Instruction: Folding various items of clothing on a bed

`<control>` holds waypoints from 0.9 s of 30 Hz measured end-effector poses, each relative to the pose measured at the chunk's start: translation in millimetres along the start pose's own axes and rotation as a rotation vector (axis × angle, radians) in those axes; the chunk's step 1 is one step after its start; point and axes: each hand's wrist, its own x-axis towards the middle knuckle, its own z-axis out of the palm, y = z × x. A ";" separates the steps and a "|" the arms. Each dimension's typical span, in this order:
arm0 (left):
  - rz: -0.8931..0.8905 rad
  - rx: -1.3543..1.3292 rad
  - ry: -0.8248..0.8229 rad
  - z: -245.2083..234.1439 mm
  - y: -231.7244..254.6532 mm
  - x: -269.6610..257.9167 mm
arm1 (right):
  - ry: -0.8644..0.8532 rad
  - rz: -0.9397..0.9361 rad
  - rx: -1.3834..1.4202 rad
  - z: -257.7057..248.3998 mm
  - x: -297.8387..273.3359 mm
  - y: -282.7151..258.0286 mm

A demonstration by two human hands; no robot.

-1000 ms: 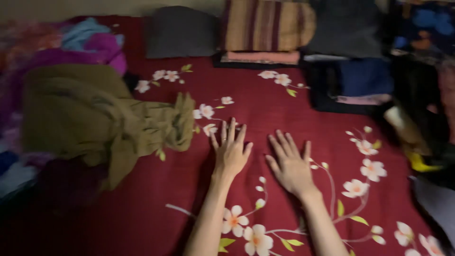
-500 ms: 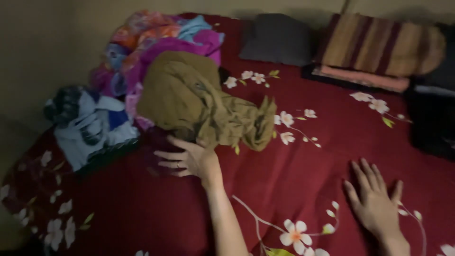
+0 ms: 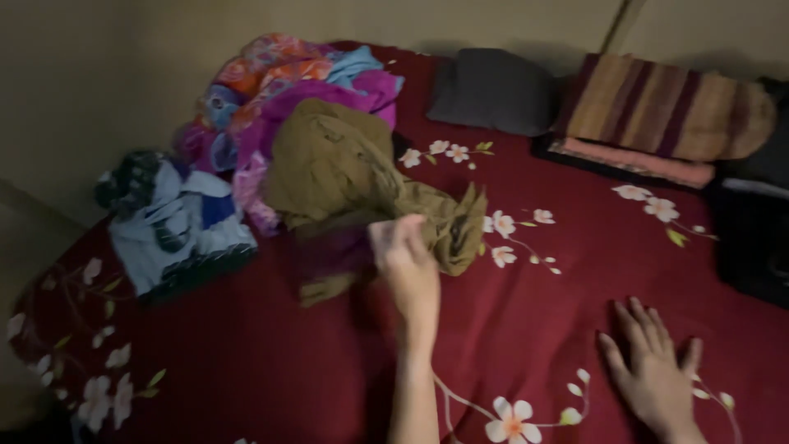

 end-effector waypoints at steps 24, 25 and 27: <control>0.259 -0.192 -1.493 106.0 39.7 -106.5 | 0.068 0.787 1.994 -78.6 -21.0 42.1; 0.263 -0.196 -1.498 102.8 46.2 -104.1 | 0.076 0.789 1.992 -80.5 -21.8 45.0; 0.131 -0.003 -1.614 95.0 57.4 -98.6 | 0.149 0.717 1.923 -83.1 -23.1 49.1</control>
